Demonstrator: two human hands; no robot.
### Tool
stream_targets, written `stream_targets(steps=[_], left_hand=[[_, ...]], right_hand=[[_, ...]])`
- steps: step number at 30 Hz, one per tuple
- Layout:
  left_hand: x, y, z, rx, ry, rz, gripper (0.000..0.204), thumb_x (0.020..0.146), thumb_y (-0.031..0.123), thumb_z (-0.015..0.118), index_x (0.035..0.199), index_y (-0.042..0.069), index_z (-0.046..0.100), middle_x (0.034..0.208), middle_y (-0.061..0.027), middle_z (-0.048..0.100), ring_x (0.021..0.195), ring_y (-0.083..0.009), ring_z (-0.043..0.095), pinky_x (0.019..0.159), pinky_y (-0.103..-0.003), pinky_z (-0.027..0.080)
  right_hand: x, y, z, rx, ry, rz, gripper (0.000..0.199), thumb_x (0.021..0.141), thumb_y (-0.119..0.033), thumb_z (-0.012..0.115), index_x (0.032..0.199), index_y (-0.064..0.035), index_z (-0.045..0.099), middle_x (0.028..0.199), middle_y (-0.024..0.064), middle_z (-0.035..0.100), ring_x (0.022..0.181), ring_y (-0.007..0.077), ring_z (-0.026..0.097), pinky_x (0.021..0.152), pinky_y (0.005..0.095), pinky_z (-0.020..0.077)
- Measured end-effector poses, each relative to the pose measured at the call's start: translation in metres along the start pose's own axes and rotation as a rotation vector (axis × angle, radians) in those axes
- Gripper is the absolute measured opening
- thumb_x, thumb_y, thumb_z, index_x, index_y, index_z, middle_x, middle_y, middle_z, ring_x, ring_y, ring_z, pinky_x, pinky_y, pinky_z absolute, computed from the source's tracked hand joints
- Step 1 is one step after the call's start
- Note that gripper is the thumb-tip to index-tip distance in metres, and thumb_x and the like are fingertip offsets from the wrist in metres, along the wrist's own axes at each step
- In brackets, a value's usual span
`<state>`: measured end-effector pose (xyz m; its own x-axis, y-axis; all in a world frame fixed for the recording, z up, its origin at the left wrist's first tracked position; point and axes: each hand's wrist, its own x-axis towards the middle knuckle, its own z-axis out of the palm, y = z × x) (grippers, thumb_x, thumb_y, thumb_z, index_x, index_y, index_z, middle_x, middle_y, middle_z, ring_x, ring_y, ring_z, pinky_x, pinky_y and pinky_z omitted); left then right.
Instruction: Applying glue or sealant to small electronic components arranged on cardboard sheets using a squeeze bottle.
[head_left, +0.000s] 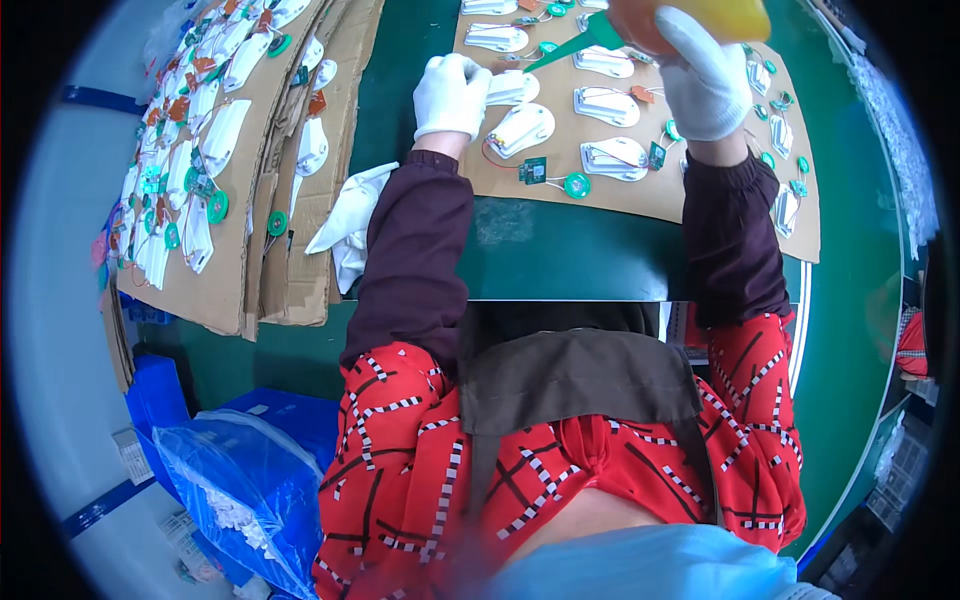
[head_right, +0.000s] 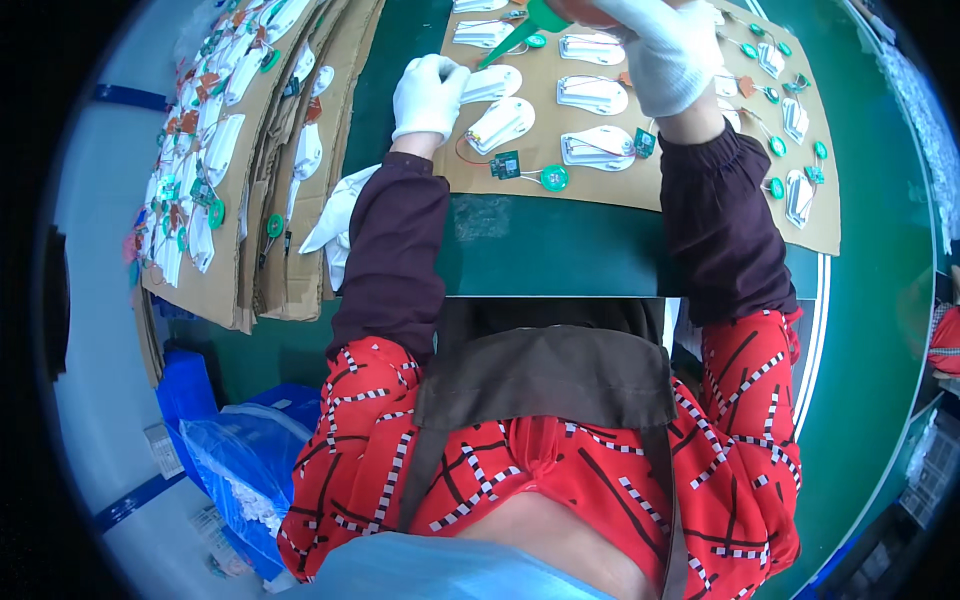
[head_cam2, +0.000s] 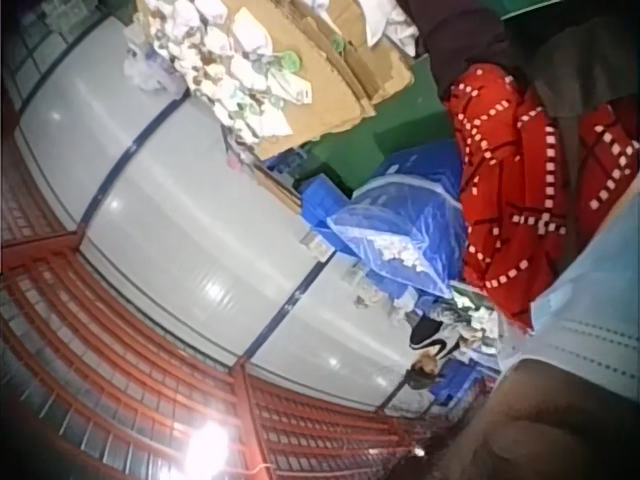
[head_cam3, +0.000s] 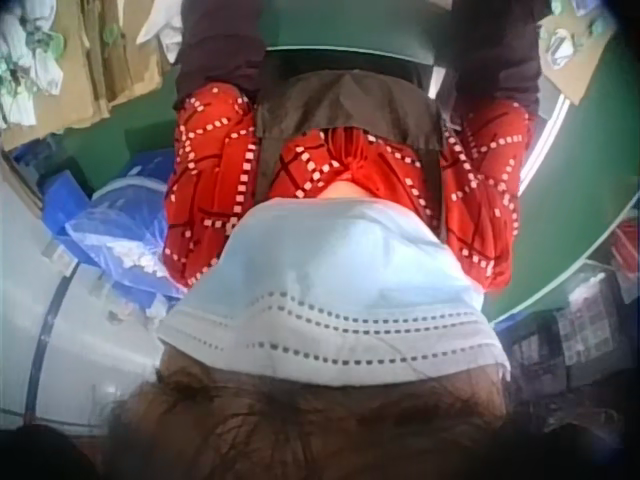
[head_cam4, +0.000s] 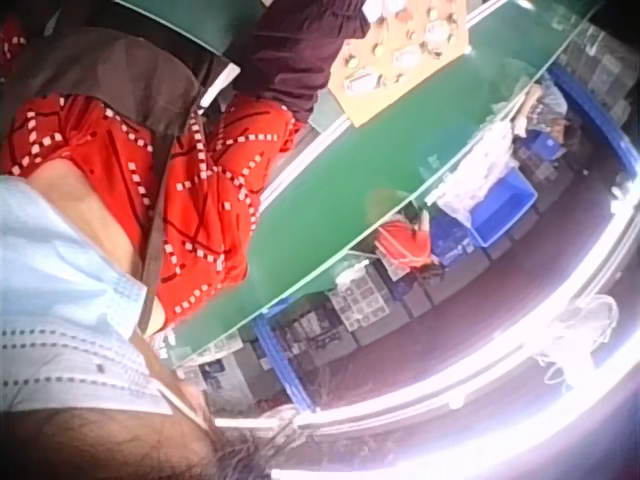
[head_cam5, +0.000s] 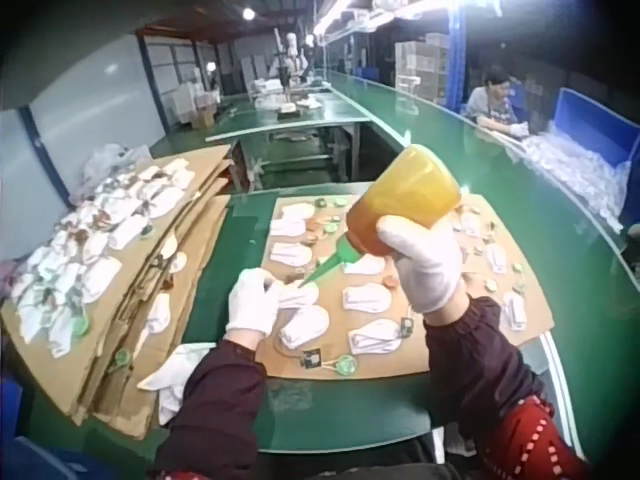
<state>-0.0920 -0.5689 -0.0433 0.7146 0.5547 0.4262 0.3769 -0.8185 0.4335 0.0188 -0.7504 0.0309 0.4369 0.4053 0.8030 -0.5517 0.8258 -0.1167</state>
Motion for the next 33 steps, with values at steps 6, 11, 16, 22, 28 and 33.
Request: stream_targets(steps=[6, 11, 16, 22, 28, 33], left_hand=[[0.000, 0.002, -0.003, -0.619, -0.210, -0.403, 0.016, 0.085, 0.005, 0.060, 0.098, -0.005, 0.061, 0.090, -0.0133, 0.066, 0.069, -0.0152, 0.066, 0.056, -0.025, 0.052], [0.004, -0.007, -0.010, -0.722, -0.272, -0.461, 0.019, 0.086, 0.004, 0.058, 0.101, -0.007, 0.060, 0.091, -0.0117, 0.066, 0.074, -0.0156, 0.066, 0.059, -0.024, 0.053], [0.004, -0.002, -0.014, -0.634, -0.324, -0.443, 0.018, 0.085, 0.005, 0.060, 0.101, -0.003, 0.061, 0.091, -0.0091, 0.065, 0.074, -0.0139, 0.066, 0.058, -0.024, 0.053], [0.000, -0.008, -0.005, -0.707, -0.204, -0.437, 0.019, 0.080, 0.009, 0.065, 0.096, -0.002, 0.065, 0.078, -0.0106, 0.068, 0.061, -0.0127, 0.065, 0.055, -0.025, 0.051], [0.000, -0.010, -0.001, -0.708, -0.191, -0.430, 0.018, 0.081, 0.010, 0.065, 0.095, -0.002, 0.065, 0.078, -0.0105, 0.068, 0.062, -0.0130, 0.066, 0.055, -0.025, 0.052], [0.000, -0.010, 0.003, -0.682, -0.174, -0.394, 0.017, 0.080, 0.010, 0.065, 0.093, -0.002, 0.066, 0.077, -0.0105, 0.068, 0.061, -0.0131, 0.066, 0.055, -0.025, 0.052]], right_hand=[[0.012, 0.020, 0.022, -1.211, 0.300, 0.253, 0.028, 0.076, -0.011, 0.068, 0.102, -0.0019, 0.060, 0.092, 0.0043, 0.063, 0.084, 0.0136, 0.060, 0.075, 0.0260, 0.0469], [0.005, 0.031, 0.015, -1.200, 0.354, 0.307, 0.036, 0.071, -0.006, 0.073, 0.104, -0.0027, 0.059, 0.092, 0.0044, 0.064, 0.084, 0.0145, 0.061, 0.073, 0.0262, 0.0491], [0.001, 0.030, 0.002, -1.219, 0.267, 0.315, 0.040, 0.068, -0.004, 0.076, 0.104, -0.0029, 0.059, 0.094, 0.0051, 0.065, 0.084, 0.0151, 0.062, 0.074, 0.0267, 0.0501], [-0.010, 0.037, -0.008, -1.324, 0.320, 0.335, 0.043, 0.066, -0.005, 0.079, 0.105, -0.0029, 0.060, 0.095, 0.0051, 0.065, 0.084, 0.0147, 0.062, 0.075, 0.0268, 0.0503], [-0.014, 0.035, -0.016, -1.325, 0.368, 0.418, 0.044, 0.065, -0.006, 0.080, 0.105, -0.0027, 0.061, 0.096, 0.0056, 0.066, 0.085, 0.0146, 0.063, 0.076, 0.0274, 0.0508], [-0.017, 0.038, -0.016, -1.282, 0.400, 0.387, 0.049, 0.063, -0.006, 0.081, 0.107, -0.0023, 0.060, 0.097, 0.0061, 0.066, 0.087, 0.0154, 0.063, 0.078, 0.0280, 0.0509]])
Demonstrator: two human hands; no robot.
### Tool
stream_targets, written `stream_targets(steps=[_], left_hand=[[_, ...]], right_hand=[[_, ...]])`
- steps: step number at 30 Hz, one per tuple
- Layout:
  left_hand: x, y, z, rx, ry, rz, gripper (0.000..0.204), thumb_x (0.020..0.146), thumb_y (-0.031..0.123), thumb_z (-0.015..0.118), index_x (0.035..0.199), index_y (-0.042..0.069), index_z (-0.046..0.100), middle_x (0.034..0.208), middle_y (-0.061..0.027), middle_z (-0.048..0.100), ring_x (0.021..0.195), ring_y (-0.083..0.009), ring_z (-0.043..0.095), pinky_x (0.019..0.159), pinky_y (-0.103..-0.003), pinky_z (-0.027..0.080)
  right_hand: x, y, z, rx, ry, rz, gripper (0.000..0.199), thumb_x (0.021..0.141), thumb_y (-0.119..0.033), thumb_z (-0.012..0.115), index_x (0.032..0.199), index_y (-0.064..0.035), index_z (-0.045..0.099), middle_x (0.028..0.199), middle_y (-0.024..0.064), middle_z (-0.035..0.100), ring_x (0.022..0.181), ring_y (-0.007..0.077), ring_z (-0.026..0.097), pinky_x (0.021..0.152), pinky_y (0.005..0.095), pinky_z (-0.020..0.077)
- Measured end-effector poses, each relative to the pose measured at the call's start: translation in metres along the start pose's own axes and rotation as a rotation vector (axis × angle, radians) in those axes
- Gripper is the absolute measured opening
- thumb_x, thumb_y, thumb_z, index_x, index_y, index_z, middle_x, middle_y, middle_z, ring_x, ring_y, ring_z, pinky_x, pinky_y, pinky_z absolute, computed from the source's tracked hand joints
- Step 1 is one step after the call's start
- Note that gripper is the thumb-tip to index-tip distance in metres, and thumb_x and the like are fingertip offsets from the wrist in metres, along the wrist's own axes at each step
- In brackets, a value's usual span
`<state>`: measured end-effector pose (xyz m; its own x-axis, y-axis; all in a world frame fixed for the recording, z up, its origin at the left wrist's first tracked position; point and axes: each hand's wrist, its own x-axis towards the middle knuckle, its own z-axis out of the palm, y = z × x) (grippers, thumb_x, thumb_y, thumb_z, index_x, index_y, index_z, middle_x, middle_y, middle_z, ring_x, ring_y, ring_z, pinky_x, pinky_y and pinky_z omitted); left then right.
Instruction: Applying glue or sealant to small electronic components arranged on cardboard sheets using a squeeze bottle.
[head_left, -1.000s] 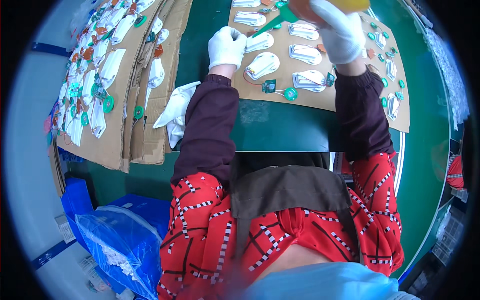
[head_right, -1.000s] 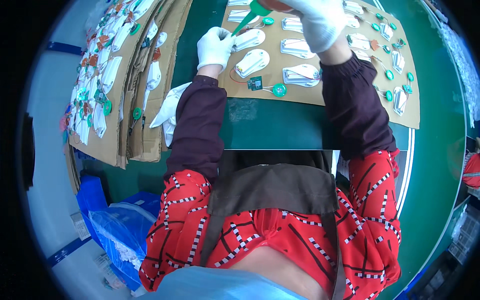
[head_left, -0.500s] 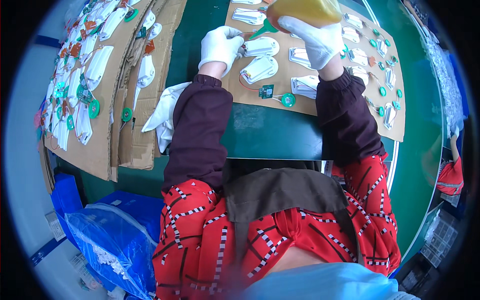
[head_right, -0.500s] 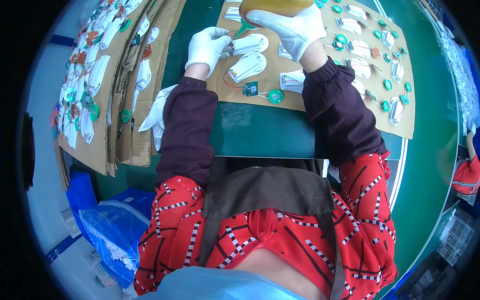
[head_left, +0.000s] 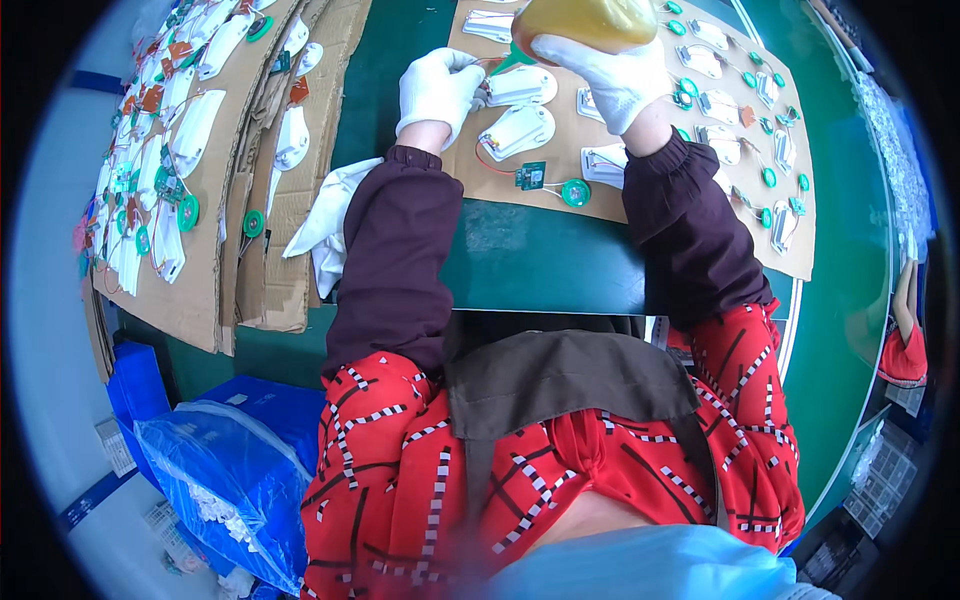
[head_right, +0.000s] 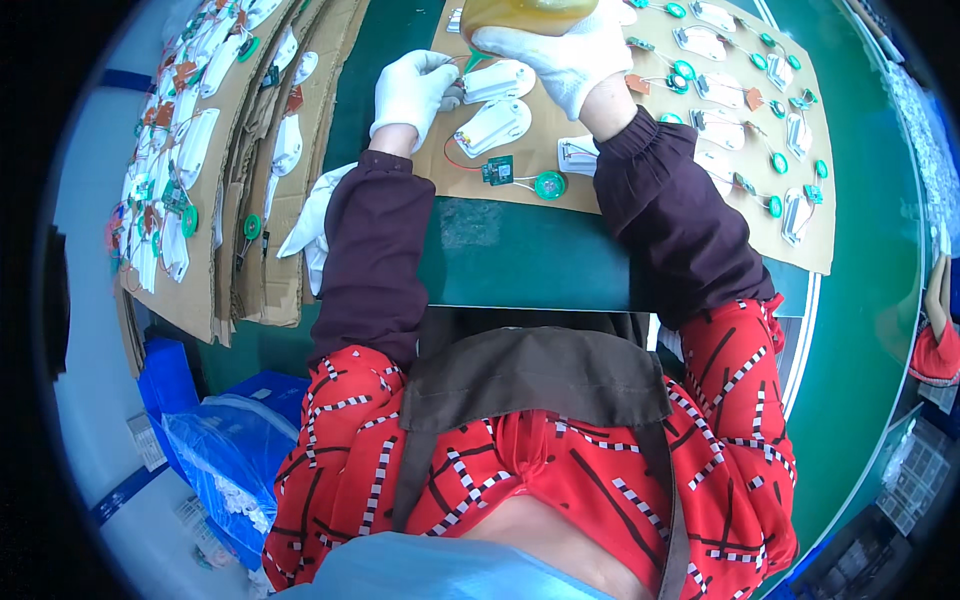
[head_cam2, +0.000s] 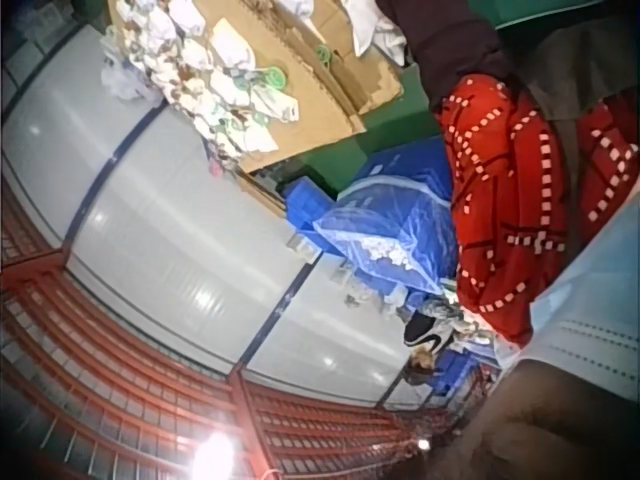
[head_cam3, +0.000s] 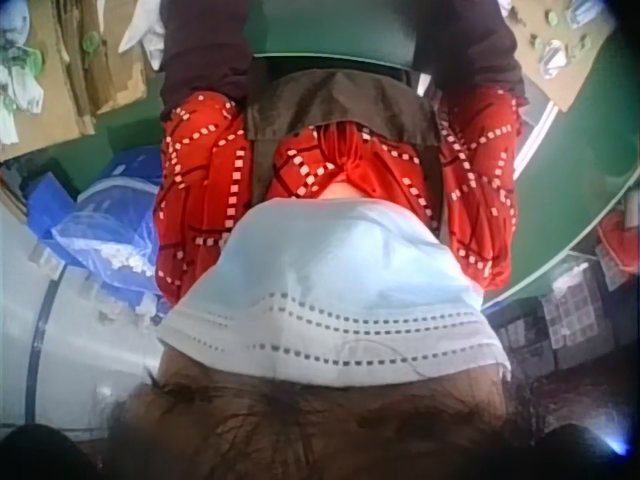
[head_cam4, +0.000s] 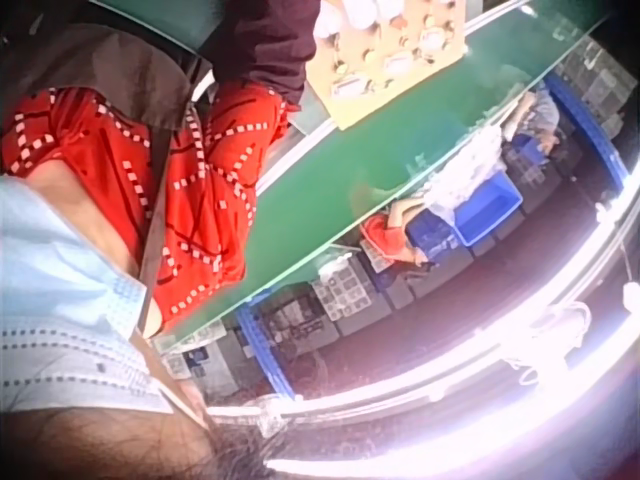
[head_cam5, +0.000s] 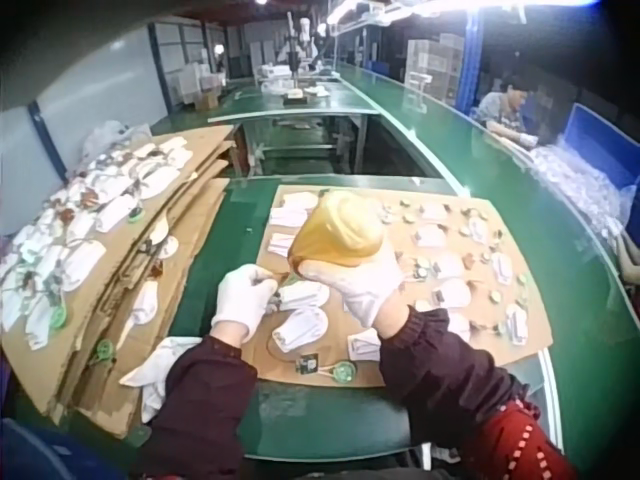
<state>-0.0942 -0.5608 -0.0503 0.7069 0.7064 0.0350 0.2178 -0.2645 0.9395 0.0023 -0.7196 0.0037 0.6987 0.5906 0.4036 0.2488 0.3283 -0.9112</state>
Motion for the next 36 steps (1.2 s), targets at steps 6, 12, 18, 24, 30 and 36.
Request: stream_targets(steps=[6, 12, 18, 24, 30, 36], left_hand=[[-0.001, -0.003, -0.003, 0.042, 0.012, 0.020, 0.017, 0.080, 0.011, 0.065, 0.092, -0.001, 0.067, 0.076, -0.0099, 0.068, 0.061, -0.0130, 0.066, 0.057, -0.025, 0.052], [-0.002, 0.004, -0.004, 0.075, -0.025, -0.007, 0.015, 0.083, 0.005, 0.063, 0.096, -0.002, 0.064, 0.085, -0.0084, 0.066, 0.071, -0.0132, 0.066, 0.057, -0.024, 0.054], [-0.005, 0.009, -0.003, 0.062, -0.017, -0.027, 0.016, 0.083, 0.006, 0.063, 0.096, -0.002, 0.064, 0.084, -0.0082, 0.066, 0.070, -0.0128, 0.066, 0.058, -0.023, 0.053], [-0.005, 0.010, 0.001, 0.056, -0.017, -0.018, 0.017, 0.082, 0.008, 0.066, 0.096, -0.002, 0.064, 0.084, -0.0083, 0.066, 0.069, -0.0123, 0.066, 0.057, -0.023, 0.053], [-0.006, 0.007, -0.003, 0.076, -0.008, -0.026, 0.019, 0.082, 0.010, 0.067, 0.096, -0.002, 0.063, 0.083, -0.0087, 0.066, 0.068, -0.0116, 0.065, 0.056, -0.022, 0.052], [-0.005, 0.008, -0.003, 0.078, -0.013, -0.019, 0.018, 0.083, 0.009, 0.066, 0.097, -0.002, 0.063, 0.083, -0.0086, 0.066, 0.069, -0.0117, 0.065, 0.056, -0.022, 0.051]], right_hand=[[0.000, 0.002, 0.006, -0.102, 0.010, -0.064, 0.054, 0.062, -0.009, 0.083, 0.109, -0.0026, 0.058, 0.102, 0.0068, 0.064, 0.091, 0.0162, 0.062, 0.080, 0.0286, 0.0505], [-0.001, 0.004, 0.008, -0.163, -0.005, -0.048, 0.059, 0.060, -0.010, 0.085, 0.111, -0.0024, 0.057, 0.101, 0.0069, 0.064, 0.091, 0.0168, 0.062, 0.081, 0.0288, 0.0502], [0.000, -0.003, 0.005, -0.079, -0.082, -0.040, 0.057, 0.061, -0.008, 0.084, 0.111, -0.0022, 0.057, 0.101, 0.0073, 0.064, 0.090, 0.0159, 0.062, 0.080, 0.0280, 0.0505], [0.008, 0.014, -0.002, 0.432, -0.302, -0.388, 0.053, 0.063, -0.004, 0.081, 0.110, -0.0019, 0.057, 0.101, 0.0068, 0.064, 0.089, 0.0153, 0.061, 0.078, 0.0278, 0.0509], [0.000, 0.000, 0.003, 0.003, -0.095, -0.088, 0.052, 0.064, -0.003, 0.080, 0.110, -0.0024, 0.057, 0.099, 0.0059, 0.063, 0.088, 0.0147, 0.061, 0.076, 0.0275, 0.0506], [0.003, 0.001, 0.000, 0.029, -0.111, -0.065, 0.054, 0.064, -0.003, 0.081, 0.112, -0.0027, 0.055, 0.101, 0.0056, 0.062, 0.089, 0.0142, 0.060, 0.075, 0.0273, 0.0504]])
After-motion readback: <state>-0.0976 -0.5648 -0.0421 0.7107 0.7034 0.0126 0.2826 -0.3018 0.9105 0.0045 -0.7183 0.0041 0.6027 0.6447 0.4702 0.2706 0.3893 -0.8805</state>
